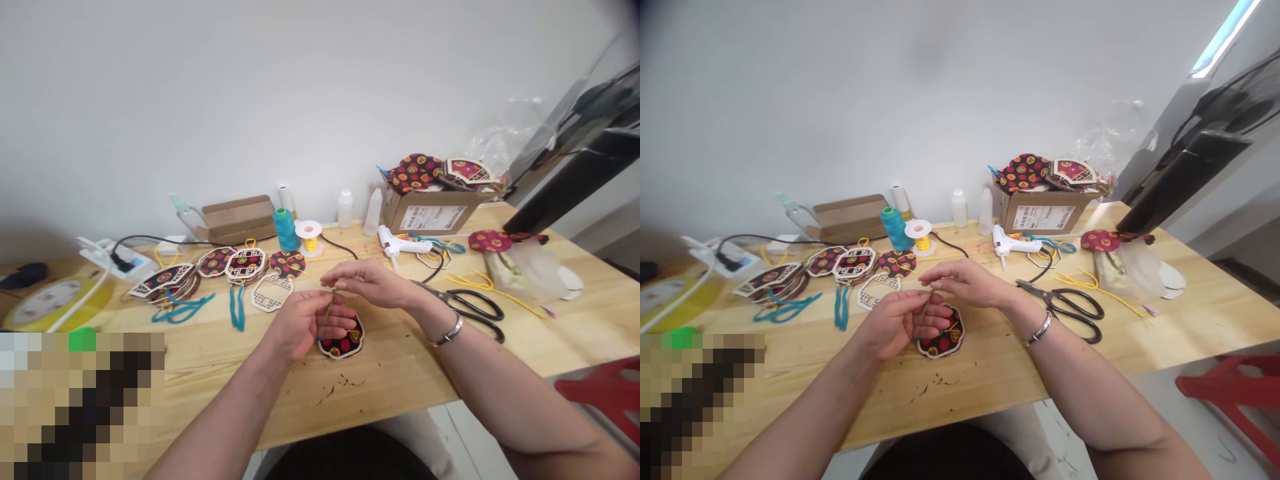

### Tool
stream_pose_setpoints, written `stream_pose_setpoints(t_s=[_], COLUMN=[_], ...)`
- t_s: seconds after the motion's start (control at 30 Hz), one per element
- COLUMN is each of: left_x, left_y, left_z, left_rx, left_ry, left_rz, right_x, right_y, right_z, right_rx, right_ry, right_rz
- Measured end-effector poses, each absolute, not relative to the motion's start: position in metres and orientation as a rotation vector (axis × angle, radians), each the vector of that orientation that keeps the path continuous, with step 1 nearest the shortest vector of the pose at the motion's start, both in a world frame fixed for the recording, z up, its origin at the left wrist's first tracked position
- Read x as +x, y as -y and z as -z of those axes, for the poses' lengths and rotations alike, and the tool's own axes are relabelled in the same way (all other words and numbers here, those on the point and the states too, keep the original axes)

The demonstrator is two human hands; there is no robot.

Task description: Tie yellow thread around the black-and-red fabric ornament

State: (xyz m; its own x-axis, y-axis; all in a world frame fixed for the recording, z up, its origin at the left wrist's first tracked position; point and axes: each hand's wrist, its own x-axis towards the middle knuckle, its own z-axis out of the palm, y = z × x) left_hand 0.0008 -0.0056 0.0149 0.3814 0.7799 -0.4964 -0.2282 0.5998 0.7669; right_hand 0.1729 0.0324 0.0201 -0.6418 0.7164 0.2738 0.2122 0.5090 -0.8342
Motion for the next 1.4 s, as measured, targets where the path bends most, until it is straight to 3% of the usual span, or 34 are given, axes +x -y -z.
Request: stream_pose_setpoints(t_s=[0.4,0.7,1.4], left_x=[-0.001,0.0,0.002], left_y=[0.004,0.004,0.01], left_z=[-0.017,-0.016,-0.015], left_rx=[0.613,0.647,0.805], left_ry=[-0.999,-0.996,-1.005], left_rz=[-0.712,-0.715,-0.741], right_x=[0.172,0.176,0.178], right_y=[-0.04,-0.042,-0.042], right_z=[-0.01,-0.013,-0.01], right_rx=[-0.902,-0.912,-0.885], right_ry=[2.05,2.113,2.041], right_rz=[-1.218,-1.091,-1.222])
